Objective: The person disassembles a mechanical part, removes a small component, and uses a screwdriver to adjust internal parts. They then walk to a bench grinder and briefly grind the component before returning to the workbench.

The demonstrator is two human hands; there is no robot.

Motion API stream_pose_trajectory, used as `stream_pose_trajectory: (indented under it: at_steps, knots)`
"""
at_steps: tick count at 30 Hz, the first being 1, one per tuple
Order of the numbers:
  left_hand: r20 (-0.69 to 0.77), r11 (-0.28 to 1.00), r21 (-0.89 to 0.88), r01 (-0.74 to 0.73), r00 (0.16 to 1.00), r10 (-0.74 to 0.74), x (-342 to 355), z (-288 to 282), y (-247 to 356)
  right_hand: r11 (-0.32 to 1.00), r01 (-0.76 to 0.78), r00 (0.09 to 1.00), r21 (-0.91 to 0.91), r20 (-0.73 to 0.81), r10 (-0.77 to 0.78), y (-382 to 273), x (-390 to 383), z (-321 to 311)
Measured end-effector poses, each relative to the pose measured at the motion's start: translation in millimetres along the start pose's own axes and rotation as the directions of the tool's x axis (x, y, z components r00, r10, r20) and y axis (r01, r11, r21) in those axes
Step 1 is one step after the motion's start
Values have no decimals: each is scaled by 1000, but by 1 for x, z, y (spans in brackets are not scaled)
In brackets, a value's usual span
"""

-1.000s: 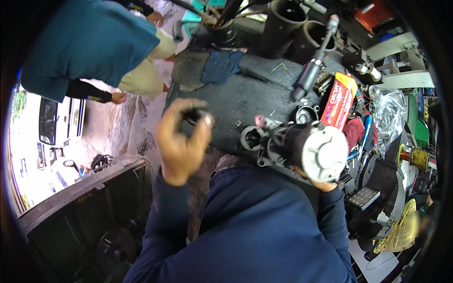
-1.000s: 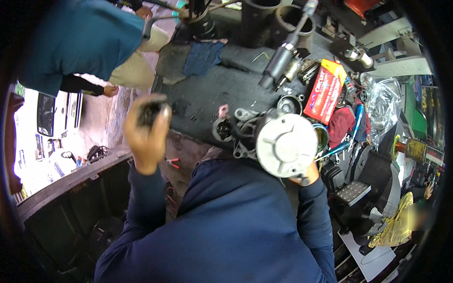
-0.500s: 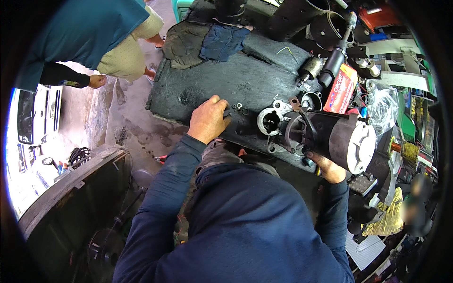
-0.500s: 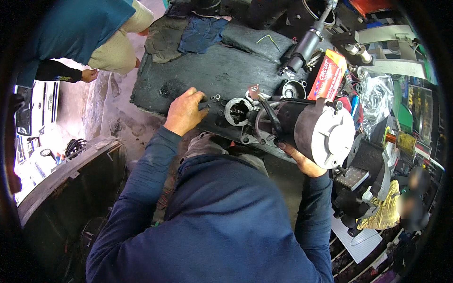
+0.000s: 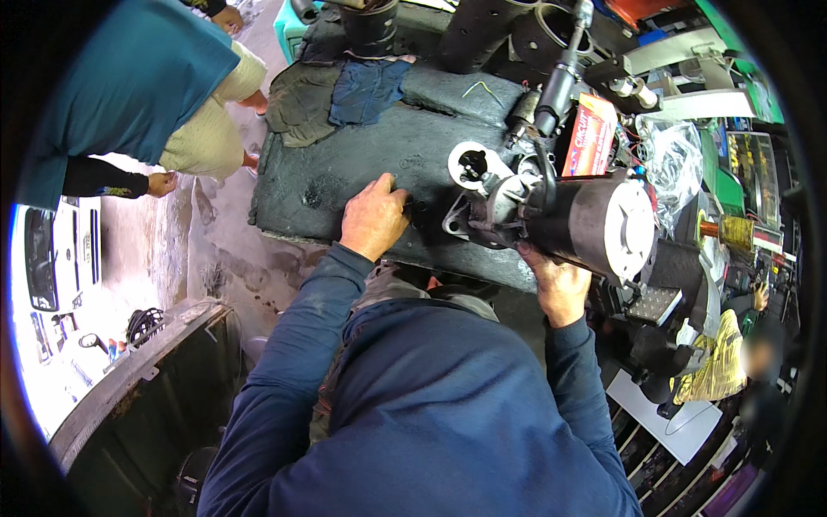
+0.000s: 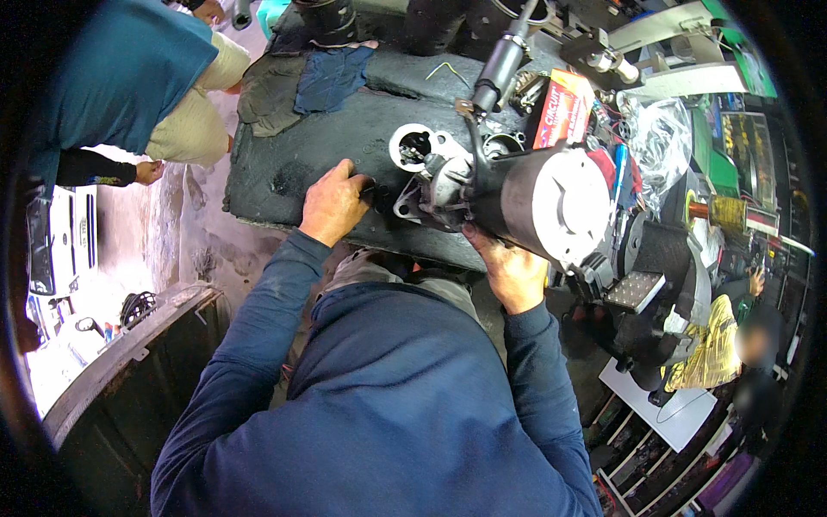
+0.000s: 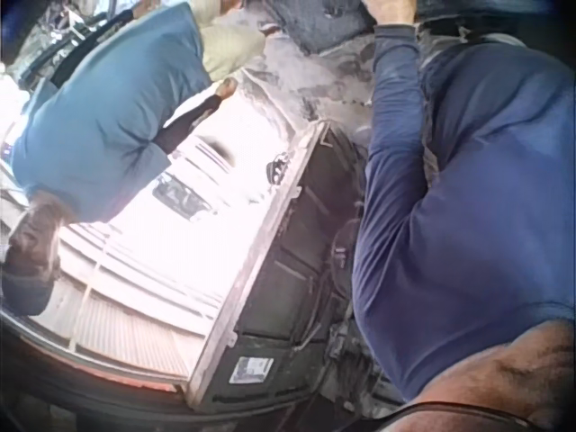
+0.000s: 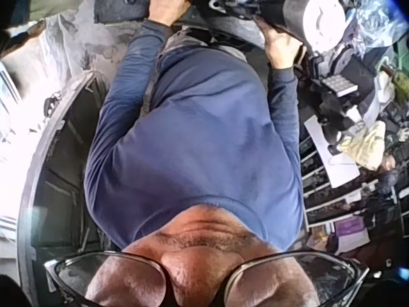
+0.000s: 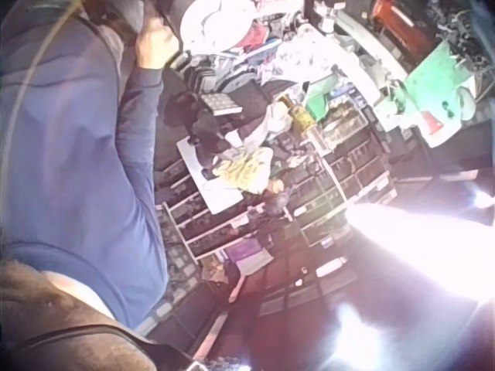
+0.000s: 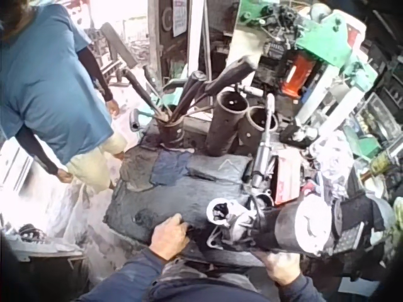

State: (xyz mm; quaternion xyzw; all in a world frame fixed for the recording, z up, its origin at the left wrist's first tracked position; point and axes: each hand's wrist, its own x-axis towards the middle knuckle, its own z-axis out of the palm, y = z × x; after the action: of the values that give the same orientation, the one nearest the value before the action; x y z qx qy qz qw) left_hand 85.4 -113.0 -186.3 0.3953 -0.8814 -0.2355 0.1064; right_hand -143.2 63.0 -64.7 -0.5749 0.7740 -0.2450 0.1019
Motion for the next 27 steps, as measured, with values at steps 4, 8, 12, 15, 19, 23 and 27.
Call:
stream_pose_trajectory:
  at_steps: [4,8,12,15,19,23,27]
  knots:
    - [-37,999,25,-45,998,46,4,6,-2,992,-49,999,117,0,50,-3,-2,-4]
    - [-61,996,-82,-14,998,9,3,6,-4,956,-120,993,267,52,110,2,-4,-9]
    - [-72,995,-100,-2,997,-5,1,2,-5,977,-63,994,204,96,44,5,-3,-15]
    - [-13,999,30,10,1000,-10,-3,2,-3,950,-91,995,299,58,77,4,-3,-17]
    - [-43,997,10,76,996,-75,-7,4,3,893,-116,992,436,15,122,3,-3,-17]
    - [-39,991,36,127,991,-126,-4,7,5,850,-180,983,496,52,178,11,-10,-19]
    - [-36,991,129,27,999,-22,4,12,-1,789,-291,956,541,129,265,23,-23,-24]
